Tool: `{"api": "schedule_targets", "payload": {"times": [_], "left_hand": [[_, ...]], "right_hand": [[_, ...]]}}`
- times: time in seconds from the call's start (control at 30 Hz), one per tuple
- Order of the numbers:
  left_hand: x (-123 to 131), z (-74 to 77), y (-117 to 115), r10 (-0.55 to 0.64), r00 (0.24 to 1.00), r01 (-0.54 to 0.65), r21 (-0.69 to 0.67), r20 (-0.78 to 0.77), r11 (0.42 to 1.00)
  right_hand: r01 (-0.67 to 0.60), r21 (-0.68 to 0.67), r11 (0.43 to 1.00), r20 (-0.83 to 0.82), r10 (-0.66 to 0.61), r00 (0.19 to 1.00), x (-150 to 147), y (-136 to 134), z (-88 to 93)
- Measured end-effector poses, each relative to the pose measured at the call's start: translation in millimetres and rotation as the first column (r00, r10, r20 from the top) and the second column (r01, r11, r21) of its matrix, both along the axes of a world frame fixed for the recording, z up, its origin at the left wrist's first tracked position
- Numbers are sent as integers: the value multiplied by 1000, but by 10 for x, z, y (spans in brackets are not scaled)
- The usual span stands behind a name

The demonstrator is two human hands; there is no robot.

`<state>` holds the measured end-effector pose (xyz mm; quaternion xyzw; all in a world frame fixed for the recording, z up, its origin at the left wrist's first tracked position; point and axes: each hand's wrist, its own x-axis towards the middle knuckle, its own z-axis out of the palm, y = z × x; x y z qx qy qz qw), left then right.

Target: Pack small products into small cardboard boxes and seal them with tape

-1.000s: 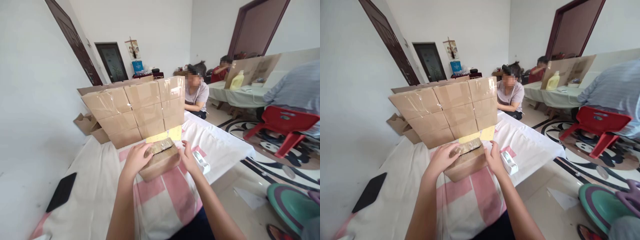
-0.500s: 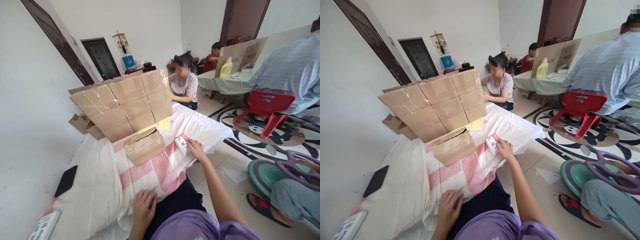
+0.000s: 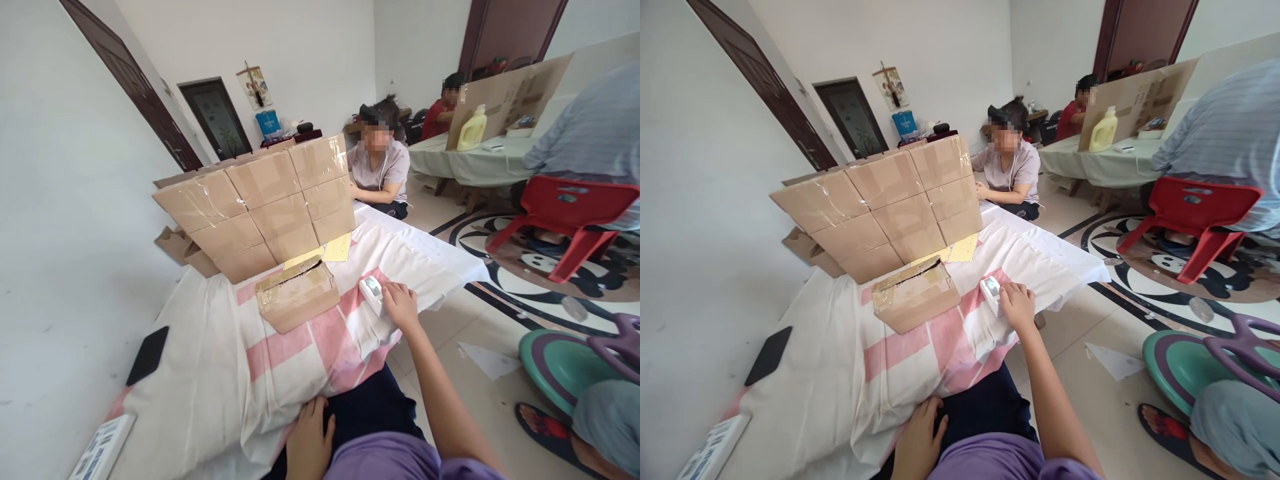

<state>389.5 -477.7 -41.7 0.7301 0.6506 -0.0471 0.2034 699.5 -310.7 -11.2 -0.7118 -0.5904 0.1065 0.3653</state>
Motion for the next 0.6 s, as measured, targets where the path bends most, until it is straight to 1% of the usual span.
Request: {"api": "schedule_targets", "payload": {"times": [0.1,0.17,0.2,0.23,0.3,0.37,0.4,0.5,0.6], "left_hand": [[-127,0,0,103,994,-103,12,-40,995],[-269,-14,48,174,981,-175,-7,-85,985],[-339,-36,86,189,976,-191,-11,-109,981],[-399,-68,130,171,976,-173,0,-136,985],[-459,-153,225,108,982,-98,71,-154,993],[-427,-244,309,65,992,-52,117,-109,992],[-385,-284,346,55,996,-46,116,-69,992],[-224,-360,462,40,999,-41,54,25,998],[-123,-345,600,96,994,-95,-22,59,995]], "right_hand": [[-6,2,1000,0,6,1000,0,-10,27],[-11,8,1000,-17,11,1000,0,-24,42],[-14,12,1000,-35,14,999,4,-30,44],[-20,18,1000,-74,22,997,11,-32,43],[-49,29,998,-192,53,980,42,-20,40],[-92,41,995,-313,101,944,95,19,51],[-123,48,991,-360,132,923,126,52,65],[-245,75,967,-453,251,855,201,218,137],[-339,119,933,-566,345,749,197,469,208]]}}
